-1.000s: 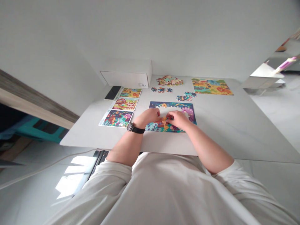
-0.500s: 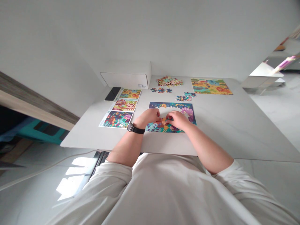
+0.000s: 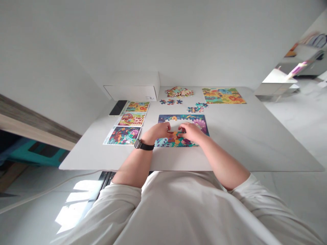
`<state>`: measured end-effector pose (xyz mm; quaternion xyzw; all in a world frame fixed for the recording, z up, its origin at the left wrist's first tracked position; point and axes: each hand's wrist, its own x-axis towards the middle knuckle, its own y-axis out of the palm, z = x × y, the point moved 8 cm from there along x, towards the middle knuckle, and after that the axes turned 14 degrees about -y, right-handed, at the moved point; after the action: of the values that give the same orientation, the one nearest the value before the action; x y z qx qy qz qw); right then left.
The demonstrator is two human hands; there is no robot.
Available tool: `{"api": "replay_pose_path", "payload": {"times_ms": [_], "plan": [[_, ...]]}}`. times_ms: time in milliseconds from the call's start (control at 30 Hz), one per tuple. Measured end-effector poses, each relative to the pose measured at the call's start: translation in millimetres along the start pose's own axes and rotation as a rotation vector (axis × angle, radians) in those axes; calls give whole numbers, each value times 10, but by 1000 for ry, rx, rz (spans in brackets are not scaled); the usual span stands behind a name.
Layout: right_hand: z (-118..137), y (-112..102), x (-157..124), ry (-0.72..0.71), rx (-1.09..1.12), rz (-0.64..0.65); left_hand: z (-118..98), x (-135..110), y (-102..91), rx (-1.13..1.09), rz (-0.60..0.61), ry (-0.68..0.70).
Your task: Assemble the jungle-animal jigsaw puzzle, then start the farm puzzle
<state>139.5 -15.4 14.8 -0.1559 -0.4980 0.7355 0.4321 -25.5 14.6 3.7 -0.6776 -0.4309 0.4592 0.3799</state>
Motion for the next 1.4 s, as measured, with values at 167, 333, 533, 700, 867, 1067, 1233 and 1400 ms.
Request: {"api": "replay_pose_path", "payload": {"times_ms": [167, 333, 533, 700, 867, 1067, 1233, 1400], "plan": [[-43, 23, -4, 57, -21, 30, 42, 41, 29, -16, 19, 9], [-95, 51, 4, 126, 18, 32, 42, 37, -2, -54, 46, 40], [-69, 49, 6, 145, 13, 41, -12, 61, -83, -41, 68, -6], [35, -19, 73, 50, -11, 148, -205, 146, -459, -138, -50, 26], [-26, -483, 228, -23, 71, 181, -416, 327, -990, -244, -191, 67], [-714, -1223, 418, 90, 55, -61, -593, 550, -1258, -282, -247, 102], [-1362, -1254, 539, 260, 13, -176, -485, 672, -1189, -217, -225, 40], [-1492, -944, 683, 239, -177, -42, -270, 710, -1194, -270, -207, 35]]}}
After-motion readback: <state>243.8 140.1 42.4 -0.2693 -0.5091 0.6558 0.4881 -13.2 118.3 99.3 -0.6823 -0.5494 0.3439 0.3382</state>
